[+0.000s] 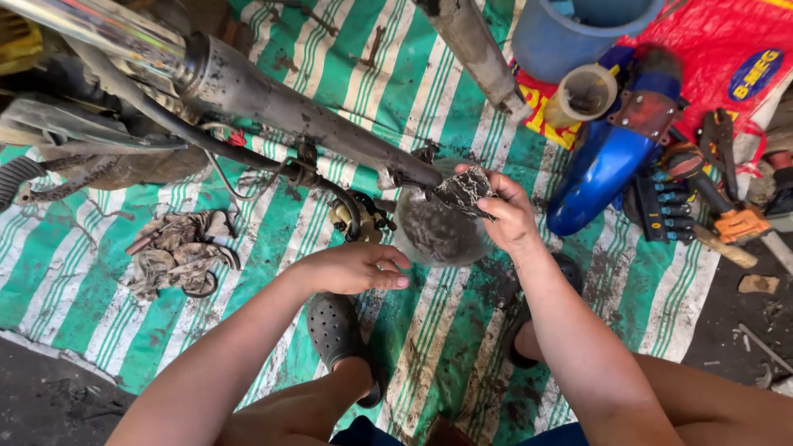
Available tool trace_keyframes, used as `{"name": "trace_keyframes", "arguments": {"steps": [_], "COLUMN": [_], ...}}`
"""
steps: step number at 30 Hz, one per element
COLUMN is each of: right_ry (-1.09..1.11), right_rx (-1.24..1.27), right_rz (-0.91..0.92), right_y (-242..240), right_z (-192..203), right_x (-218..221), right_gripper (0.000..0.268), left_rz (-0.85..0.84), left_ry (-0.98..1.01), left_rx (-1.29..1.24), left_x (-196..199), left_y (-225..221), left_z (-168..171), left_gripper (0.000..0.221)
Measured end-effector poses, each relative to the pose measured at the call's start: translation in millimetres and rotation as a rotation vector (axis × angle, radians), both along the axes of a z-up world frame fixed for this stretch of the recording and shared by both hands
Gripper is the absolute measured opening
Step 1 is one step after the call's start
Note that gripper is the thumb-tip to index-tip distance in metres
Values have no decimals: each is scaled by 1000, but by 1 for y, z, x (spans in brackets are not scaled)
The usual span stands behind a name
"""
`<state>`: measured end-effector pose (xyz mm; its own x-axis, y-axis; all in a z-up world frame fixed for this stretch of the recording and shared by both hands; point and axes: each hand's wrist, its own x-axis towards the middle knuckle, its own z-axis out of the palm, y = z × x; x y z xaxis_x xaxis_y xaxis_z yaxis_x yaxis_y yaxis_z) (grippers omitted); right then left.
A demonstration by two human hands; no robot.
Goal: Cleaning the surface of a motorcycle fork tube using an abrasive pad and a brush with cleaning fluid.
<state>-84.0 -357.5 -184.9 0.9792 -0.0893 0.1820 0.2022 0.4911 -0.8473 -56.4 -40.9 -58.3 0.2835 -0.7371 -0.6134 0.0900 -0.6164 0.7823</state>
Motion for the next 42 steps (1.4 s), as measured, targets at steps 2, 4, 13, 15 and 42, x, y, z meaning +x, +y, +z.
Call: {"name": "trace_keyframes", "arguments": {"steps": [2, 4, 13, 15, 42], "right_ry": [-88, -98, -298, -253, -189], "right_rx": [-48, -326, -826, -796, -762], "right_rz": [-69, -164, -505, -576, -188], "right_y": [10, 10, 66, 65, 71], "right_z": [14, 16, 44, 46, 46], "right_x": [7, 24, 20, 27, 54], "right_gripper": [26, 27, 8, 5, 47], "left_rz": [-61, -70, 451, 647, 906], "left_ry": [-7, -19, -347, -403, 40], "left_rx": [34, 64, 151, -12, -1288], "left_x": [9, 14, 55, 66, 74], "left_y": [7, 9, 88, 98, 44], "left_z": [28, 72, 104, 75, 102], "left_gripper": [64, 63, 33, 33, 101]}}
